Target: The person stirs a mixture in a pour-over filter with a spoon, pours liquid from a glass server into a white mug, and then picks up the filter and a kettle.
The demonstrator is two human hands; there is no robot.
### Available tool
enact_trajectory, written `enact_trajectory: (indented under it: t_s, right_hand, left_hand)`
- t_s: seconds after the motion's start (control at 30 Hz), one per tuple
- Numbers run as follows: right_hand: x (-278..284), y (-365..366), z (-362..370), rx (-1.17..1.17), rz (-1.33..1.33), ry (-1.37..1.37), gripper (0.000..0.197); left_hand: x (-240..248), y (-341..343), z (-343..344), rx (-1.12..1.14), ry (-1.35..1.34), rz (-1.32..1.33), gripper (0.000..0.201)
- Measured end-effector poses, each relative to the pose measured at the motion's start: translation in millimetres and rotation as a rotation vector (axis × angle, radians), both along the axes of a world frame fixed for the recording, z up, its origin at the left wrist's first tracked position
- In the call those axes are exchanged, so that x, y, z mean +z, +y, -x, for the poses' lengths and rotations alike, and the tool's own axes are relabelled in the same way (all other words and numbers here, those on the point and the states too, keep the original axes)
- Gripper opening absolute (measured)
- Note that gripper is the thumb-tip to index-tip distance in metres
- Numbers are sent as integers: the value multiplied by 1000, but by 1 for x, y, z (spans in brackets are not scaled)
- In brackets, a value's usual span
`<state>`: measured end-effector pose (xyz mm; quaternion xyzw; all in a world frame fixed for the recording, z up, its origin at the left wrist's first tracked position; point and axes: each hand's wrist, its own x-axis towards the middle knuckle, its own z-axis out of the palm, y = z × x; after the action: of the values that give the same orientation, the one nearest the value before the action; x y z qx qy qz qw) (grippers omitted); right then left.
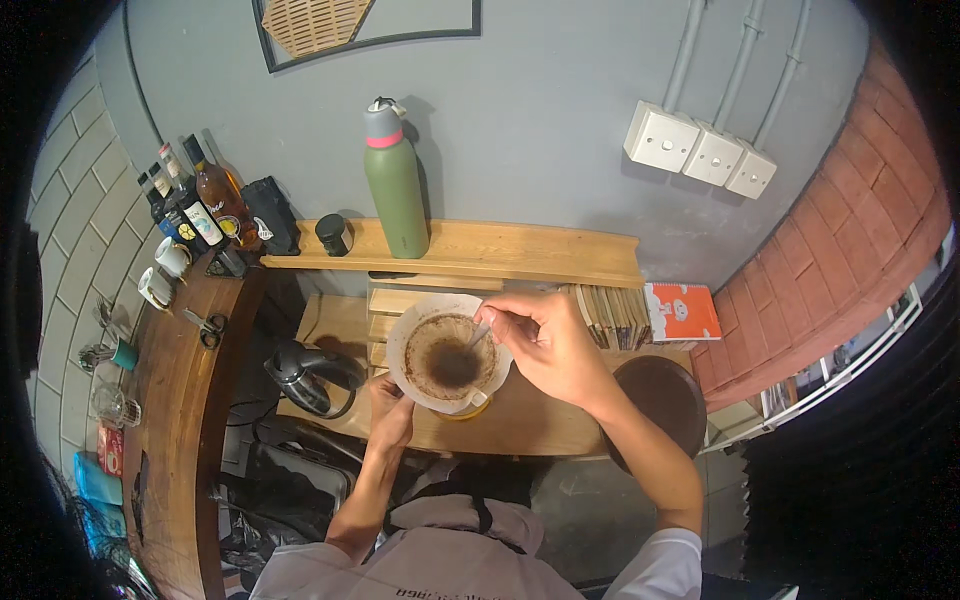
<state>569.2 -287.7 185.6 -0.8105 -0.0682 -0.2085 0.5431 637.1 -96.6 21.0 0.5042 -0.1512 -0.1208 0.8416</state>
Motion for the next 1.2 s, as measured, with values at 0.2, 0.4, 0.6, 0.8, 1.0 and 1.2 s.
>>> enact_trajectory:
  t_s: [0.2,0.4,0.6,0.8,1.0,1.2]
  right_hand:
    - [0,0,4,-64,43,-4,10]
    - [-13,1,4,-61,92,-4,10]
    - [-28,3,-5,-47,-166,13,10]
    - [-31,1,-10,-21,-321,111,10]
    - [-33,-5,-15,20,-574,215,12]
    - [-31,-25,-19,154,-567,291,18]
  left_hand:
    - [-8,1,1,-6,5,-22,4]
    - [-4,4,3,32,19,-37,4]
    - [-13,7,3,67,13,-54,13]
    - [-17,9,9,154,20,-62,19]
    - [-28,10,18,230,34,-132,29]
    - [-22,4,34,311,38,-180,31]
